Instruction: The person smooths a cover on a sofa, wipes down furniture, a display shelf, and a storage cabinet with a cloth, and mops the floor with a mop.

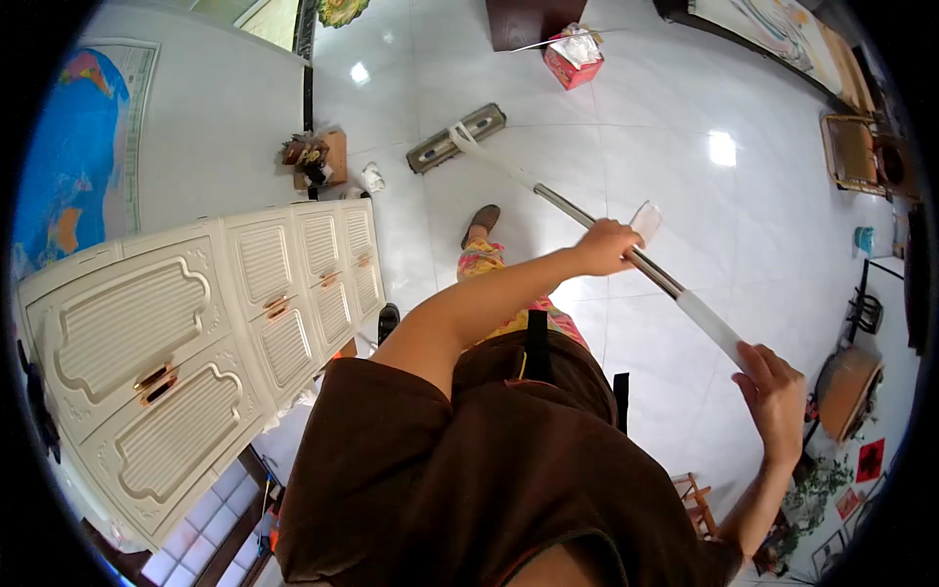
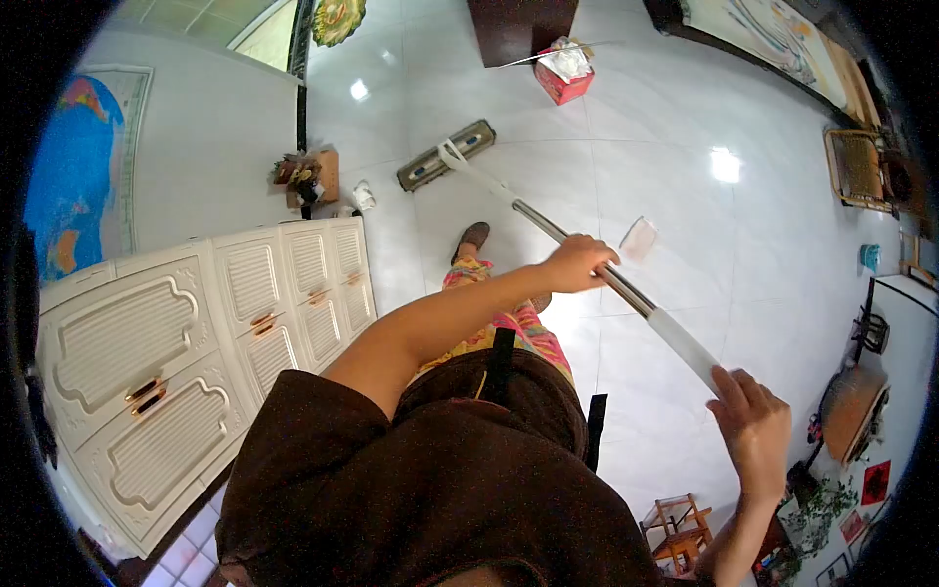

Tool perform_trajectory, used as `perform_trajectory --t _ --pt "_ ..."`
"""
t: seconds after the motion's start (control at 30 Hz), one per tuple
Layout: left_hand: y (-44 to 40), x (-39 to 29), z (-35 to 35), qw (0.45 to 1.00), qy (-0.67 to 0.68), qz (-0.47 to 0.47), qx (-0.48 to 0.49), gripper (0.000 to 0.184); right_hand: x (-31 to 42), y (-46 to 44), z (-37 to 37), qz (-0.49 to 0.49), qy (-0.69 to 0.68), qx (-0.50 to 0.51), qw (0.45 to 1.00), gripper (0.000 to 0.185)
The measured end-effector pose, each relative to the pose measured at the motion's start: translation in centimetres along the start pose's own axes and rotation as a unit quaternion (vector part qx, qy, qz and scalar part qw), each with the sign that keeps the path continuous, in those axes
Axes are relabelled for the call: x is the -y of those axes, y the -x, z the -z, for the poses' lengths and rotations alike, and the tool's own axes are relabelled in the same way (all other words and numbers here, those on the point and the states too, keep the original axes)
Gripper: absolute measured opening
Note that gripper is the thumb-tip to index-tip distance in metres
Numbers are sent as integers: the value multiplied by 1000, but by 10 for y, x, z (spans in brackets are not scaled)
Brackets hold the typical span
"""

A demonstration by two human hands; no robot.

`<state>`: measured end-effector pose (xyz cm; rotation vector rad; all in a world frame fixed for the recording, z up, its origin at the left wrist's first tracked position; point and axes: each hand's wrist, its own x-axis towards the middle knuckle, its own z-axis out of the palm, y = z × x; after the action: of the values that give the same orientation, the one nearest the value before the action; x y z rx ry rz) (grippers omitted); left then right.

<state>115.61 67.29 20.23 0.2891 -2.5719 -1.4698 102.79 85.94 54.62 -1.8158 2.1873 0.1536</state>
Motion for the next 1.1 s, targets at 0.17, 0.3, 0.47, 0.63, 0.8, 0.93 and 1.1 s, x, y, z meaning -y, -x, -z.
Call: perform_trajectory --t 0.17,0.3,0.47,0.63,0.8,0.93,1.1 --pt "-16 -78 -41 997 61 -38 38 32 -13 75 31 -118 24 -27 992 41" --pt "-24 -102 -38 995 46 -38 76 32 -6 100 33 -147 40 -100 983 37" --pt "-36 -76 -25 992 -17 -75 103 30 -2 73 28 -200 -61 -62 976 49" --pt "-33 -18 -8 993 -74 -46 74 28 -19 36 -24 -202 -173 -17 964 48" --pt "-32 77 40 967 -241 63 55 29 -7 -42 -118 -181 -147 -49 971 51" --pt "-40 151 95 890 -411 197 10 30 32 -139 -176 -187 -110 -76 973 49" --pt "-65 206 153 873 -293 378 -96 28 65 -250 -187 -189 -130 -106 968 44"
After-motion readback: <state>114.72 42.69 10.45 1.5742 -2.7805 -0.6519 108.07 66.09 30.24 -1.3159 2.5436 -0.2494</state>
